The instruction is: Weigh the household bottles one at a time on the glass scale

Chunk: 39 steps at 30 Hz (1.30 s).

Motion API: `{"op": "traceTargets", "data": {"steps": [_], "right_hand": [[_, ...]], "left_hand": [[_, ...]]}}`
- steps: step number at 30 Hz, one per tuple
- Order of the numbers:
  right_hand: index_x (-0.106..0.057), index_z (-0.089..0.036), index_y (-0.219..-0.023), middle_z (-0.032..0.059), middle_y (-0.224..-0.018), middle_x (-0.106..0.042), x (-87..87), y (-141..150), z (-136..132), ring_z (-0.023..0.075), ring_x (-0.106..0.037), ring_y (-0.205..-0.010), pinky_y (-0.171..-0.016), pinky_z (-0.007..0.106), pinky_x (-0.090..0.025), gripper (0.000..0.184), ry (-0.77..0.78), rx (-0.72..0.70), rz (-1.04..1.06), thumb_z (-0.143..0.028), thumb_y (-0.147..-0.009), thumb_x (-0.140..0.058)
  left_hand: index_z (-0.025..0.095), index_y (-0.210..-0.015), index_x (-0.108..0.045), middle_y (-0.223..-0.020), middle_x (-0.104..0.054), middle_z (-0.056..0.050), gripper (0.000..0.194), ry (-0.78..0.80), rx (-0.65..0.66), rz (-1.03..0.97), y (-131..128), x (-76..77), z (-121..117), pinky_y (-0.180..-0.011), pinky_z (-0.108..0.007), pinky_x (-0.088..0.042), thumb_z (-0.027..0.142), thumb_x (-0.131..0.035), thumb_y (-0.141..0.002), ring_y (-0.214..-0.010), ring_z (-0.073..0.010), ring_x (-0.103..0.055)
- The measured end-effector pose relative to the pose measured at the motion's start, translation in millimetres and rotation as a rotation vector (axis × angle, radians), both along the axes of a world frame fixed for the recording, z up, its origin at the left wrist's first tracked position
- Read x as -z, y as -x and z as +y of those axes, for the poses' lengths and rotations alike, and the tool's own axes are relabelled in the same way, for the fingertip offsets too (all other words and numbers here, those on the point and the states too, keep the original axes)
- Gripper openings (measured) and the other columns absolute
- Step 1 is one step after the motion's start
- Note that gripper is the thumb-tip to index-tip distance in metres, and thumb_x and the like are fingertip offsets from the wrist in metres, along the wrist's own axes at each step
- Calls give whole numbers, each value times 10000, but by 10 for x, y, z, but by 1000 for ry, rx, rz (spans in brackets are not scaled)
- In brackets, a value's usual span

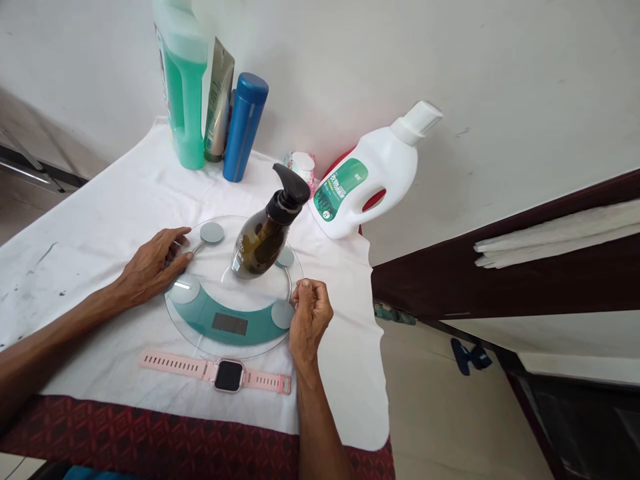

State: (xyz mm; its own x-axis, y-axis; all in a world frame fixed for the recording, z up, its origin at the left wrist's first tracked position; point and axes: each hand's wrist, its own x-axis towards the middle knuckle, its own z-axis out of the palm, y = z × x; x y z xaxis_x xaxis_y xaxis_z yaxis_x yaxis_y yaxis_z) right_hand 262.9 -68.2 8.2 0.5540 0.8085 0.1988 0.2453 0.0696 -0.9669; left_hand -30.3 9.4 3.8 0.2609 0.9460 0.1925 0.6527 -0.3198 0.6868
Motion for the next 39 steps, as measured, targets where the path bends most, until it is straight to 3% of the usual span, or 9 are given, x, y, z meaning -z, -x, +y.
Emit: {"op": "traceTargets", "data": {"steps": [6,9,11,14,17,22,29,34,39], "right_hand": [[-666,-198,-934,-6,-798,-607,-36,-1,-26,130,-523,-675,-634,285,-408,412,-20,5,4,-609,-937,-636],[-664,-213,-1174,59,-1031,-672,-73,64,-46,217,-639,-955,-761,342,-488,499,-73,-60,2,-644,-932,-600],[-614,-230,-1313,97,-1204,-673,-112,142,-40,285,-626,-1175,-902,429,-511,628,-125,-142,-7,-694,-889,-623],[-549,-264,-1414,110,-1381,-629,-200,270,16,323,-570,-1334,-1079,531,-454,782,-169,-257,-20,-710,-799,-735],[-571,-273,-1394,96,-1400,-622,-306,363,118,304,-584,-1321,-1120,532,-443,736,-164,-314,-41,-605,-783,-815],[-591,-276,-1357,70,-1301,-671,-462,476,304,262,-650,-1172,-1042,478,-514,694,-127,-307,-84,-468,-754,-875],[-698,-201,-1153,56,-1052,-754,-529,675,515,251,-707,-940,-884,441,-574,536,-3,-264,-98,-467,-726,-881],[-717,-168,-1150,65,-1055,-750,-653,758,714,248,-712,-964,-911,444,-572,514,-135,-187,-53,-444,-741,-861],[-615,-206,-1263,49,-1170,-709,-926,1127,1271,220,-690,-1073,-1023,434,-540,628,-359,-323,-54,-391,-723,-876]], "left_hand": [[158,-1417,-516,-1181,-658,-116,510,-15,2,-12,0,13,-5,-861,-441,-578,456,-496,-1004,-945,-242,-657],[167,-1416,-513,-1169,-660,-108,493,-14,2,-23,-1,16,-7,-846,-432,-578,444,-500,-1008,-931,-234,-653],[167,-1412,-512,-1168,-661,-107,486,-13,6,-23,0,19,-7,-848,-432,-577,438,-507,-1009,-936,-233,-652],[168,-1411,-508,-1183,-660,-110,480,-22,4,-20,3,27,-3,-856,-430,-576,430,-515,-1009,-959,-236,-654],[170,-1409,-505,-1187,-656,-108,468,-31,8,-24,6,40,0,-852,-422,-576,418,-515,-1013,-948,-230,-654],[177,-1411,-498,-1185,-648,-105,451,-34,13,-53,3,64,-12,-852,-420,-575,396,-509,-1017,-911,-222,-654],[177,-1419,-474,-1186,-631,-114,447,-48,11,-147,-14,138,-34,-889,-443,-574,357,-499,-1011,-948,-240,-675],[175,-1432,-455,-1192,-621,-125,444,-29,22,-170,-32,158,-62,-884,-461,-577,335,-471,-1018,-963,-256,-684],[195,-1404,-466,-1205,-612,-121,409,0,0,-191,-61,137,-88,-899,-466,-578,300,-466,-1009,-1048,-282,-680]]}}
